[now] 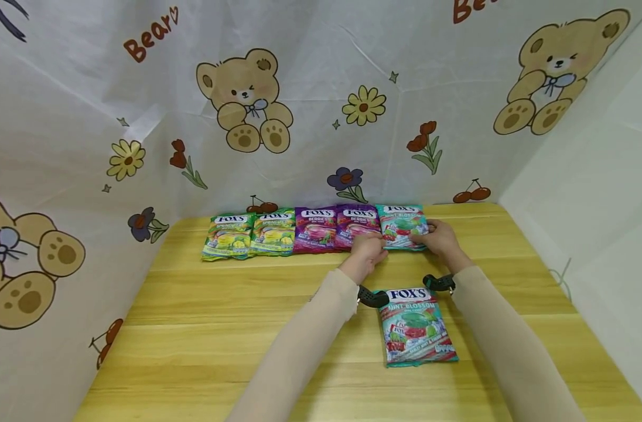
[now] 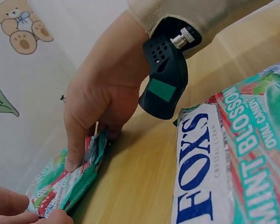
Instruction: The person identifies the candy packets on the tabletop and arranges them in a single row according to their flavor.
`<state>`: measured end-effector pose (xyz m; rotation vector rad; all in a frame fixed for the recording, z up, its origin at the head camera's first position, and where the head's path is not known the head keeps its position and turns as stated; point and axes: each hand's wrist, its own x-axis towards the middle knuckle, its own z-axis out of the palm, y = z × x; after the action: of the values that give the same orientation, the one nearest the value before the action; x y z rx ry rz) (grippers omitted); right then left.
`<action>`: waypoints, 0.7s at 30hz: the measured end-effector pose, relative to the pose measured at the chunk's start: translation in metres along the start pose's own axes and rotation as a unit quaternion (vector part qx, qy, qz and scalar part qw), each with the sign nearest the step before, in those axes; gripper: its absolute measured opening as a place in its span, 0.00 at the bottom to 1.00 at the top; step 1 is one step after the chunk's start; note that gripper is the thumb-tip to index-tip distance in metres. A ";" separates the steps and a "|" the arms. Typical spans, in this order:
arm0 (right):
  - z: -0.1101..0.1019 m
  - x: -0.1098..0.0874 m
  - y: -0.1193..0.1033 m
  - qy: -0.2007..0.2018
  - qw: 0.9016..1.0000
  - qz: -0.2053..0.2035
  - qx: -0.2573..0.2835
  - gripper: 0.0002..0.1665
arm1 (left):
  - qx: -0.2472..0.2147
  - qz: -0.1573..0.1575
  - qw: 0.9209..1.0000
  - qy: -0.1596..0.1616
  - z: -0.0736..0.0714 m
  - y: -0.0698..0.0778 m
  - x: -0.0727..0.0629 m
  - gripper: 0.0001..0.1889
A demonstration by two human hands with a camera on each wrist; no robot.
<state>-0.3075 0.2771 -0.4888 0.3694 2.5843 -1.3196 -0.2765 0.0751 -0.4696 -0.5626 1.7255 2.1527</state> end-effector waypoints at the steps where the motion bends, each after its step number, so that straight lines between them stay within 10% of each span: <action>1: 0.000 -0.001 0.000 0.002 1.000 -0.003 -0.004 0.52 | -0.002 0.000 1.000 0.000 -0.001 -0.001 0.001 0.19; 21: -0.019 -0.033 0.020 -0.043 0.998 -0.001 0.038 0.53 | 0.005 0.021 0.996 -0.086 -0.041 -0.016 -0.001 0.19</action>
<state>-0.2714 0.2999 -0.4833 0.3159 2.4694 -1.4059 -0.2641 0.0388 -0.4907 -0.3291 1.6672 2.1514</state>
